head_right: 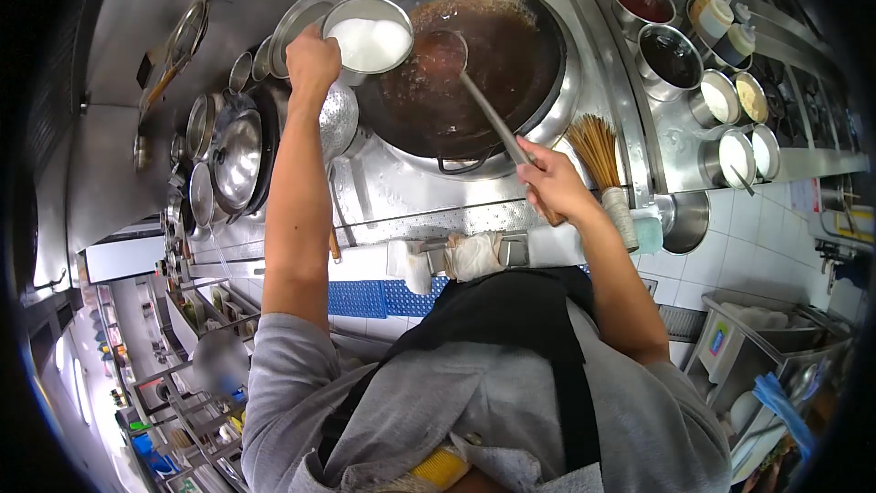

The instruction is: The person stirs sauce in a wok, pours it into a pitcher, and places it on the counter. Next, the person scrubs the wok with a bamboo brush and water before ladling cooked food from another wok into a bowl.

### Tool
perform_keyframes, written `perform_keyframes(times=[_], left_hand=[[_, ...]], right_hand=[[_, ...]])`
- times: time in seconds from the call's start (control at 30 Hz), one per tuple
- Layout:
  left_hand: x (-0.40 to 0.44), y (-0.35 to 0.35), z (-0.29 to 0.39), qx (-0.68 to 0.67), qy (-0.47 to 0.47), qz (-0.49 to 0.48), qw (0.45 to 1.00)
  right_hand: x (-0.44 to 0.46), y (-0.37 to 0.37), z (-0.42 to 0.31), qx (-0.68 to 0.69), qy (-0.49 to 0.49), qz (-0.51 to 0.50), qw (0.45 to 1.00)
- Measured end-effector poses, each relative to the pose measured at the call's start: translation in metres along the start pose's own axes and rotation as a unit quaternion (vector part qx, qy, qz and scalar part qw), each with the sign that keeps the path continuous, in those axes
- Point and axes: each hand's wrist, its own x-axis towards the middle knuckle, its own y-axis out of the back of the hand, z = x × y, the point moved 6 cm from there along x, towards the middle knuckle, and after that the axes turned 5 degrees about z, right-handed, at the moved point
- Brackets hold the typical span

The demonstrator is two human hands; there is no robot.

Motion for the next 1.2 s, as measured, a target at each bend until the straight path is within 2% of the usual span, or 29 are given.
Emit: perform_keyframes(times=[0.07, 0.1, 0.17, 0.23, 0.33, 0.4, 0.47, 0.6, 0.63, 0.67, 0.73, 0.77, 0.83, 0.9, 0.93, 1.03, 1.13, 1.17, 1.2], left_hand=[[0.003, 0.0, 0.006, -0.005, -0.006, -0.005, 1.0], [0.005, 0.0, 0.009, -0.002, -0.015, -0.001, 1.0], [0.01, 0.002, 0.013, 0.006, -0.031, 0.011, 0.999], [0.013, 0.004, 0.016, 0.01, -0.042, 0.009, 0.999], [0.021, -0.002, 0.019, 0.016, -0.054, 0.012, 0.998], [0.026, -0.002, 0.023, 0.021, -0.055, 0.015, 0.998], [0.027, -0.001, 0.028, 0.025, -0.05, 0.015, 0.998], [0.031, 0.0, 0.032, 0.026, -0.034, 0.006, 0.999], [0.031, 0.0, 0.033, 0.024, -0.033, 0.008, 0.999], [0.033, 0.001, 0.034, 0.022, -0.031, 0.01, 0.999], [0.036, 0.001, 0.035, 0.027, -0.033, 0.005, 0.999], [0.036, 0.0, 0.035, 0.029, -0.034, 0.002, 0.999], [0.036, 0.0, 0.037, 0.029, -0.041, 0.008, 0.999], [0.038, 0.001, 0.038, 0.027, -0.045, 0.013, 0.999], [0.038, 0.0, 0.038, 0.023, -0.045, 0.014, 0.999], [0.041, -0.003, 0.038, 0.029, -0.051, 0.006, 0.998], [0.043, -0.001, 0.039, 0.03, -0.045, 0.001, 0.999], [0.041, 0.0, 0.039, 0.027, -0.041, 0.0, 0.999], [0.041, 0.0, 0.038, 0.021, -0.042, 0.006, 0.999]], right_hand=[[-0.02, 0.014, -0.008, 0.061, -0.037, -0.036, 0.997], [-0.034, 0.021, -0.017, 0.078, -0.063, -0.024, 0.995], [-0.042, 0.026, -0.023, -0.053, -0.024, 0.028, 0.998], [-0.043, 0.022, -0.038, -0.199, 0.037, 0.099, 0.974], [-0.007, 0.002, -0.028, -0.245, 0.132, 0.117, 0.953], [0.003, -0.004, -0.012, -0.092, 0.053, 0.051, 0.993], [-0.004, 0.0, -0.006, 0.034, -0.015, -0.006, 0.999], [-0.045, 0.037, -0.031, 0.046, -0.062, 0.002, 0.997], [-0.05, 0.04, -0.037, -0.034, -0.041, 0.021, 0.998], [-0.044, 0.041, -0.042, -0.125, 0.02, 0.051, 0.991], [-0.035, 0.032, -0.046, -0.299, 0.138, 0.11, 0.938], [-0.027, 0.022, -0.054, -0.302, 0.133, 0.125, 0.936], [-0.002, 0.007, -0.04, -0.249, 0.13, 0.108, 0.954], [0.002, 0.0, -0.022, -0.13, 0.029, 0.066, 0.989], [-0.003, 0.0, -0.018, -0.06, 0.009, 0.044, 0.997], [-0.025, 0.021, -0.012, 0.114, -0.056, -0.006, 0.992], [-0.052, 0.042, -0.037, -0.025, -0.046, 0.026, 0.998], [-0.059, 0.036, -0.052, -0.139, -0.035, 0.064, 0.988], [-0.048, 0.034, -0.056, -0.23, 0.121, 0.106, 0.96]])
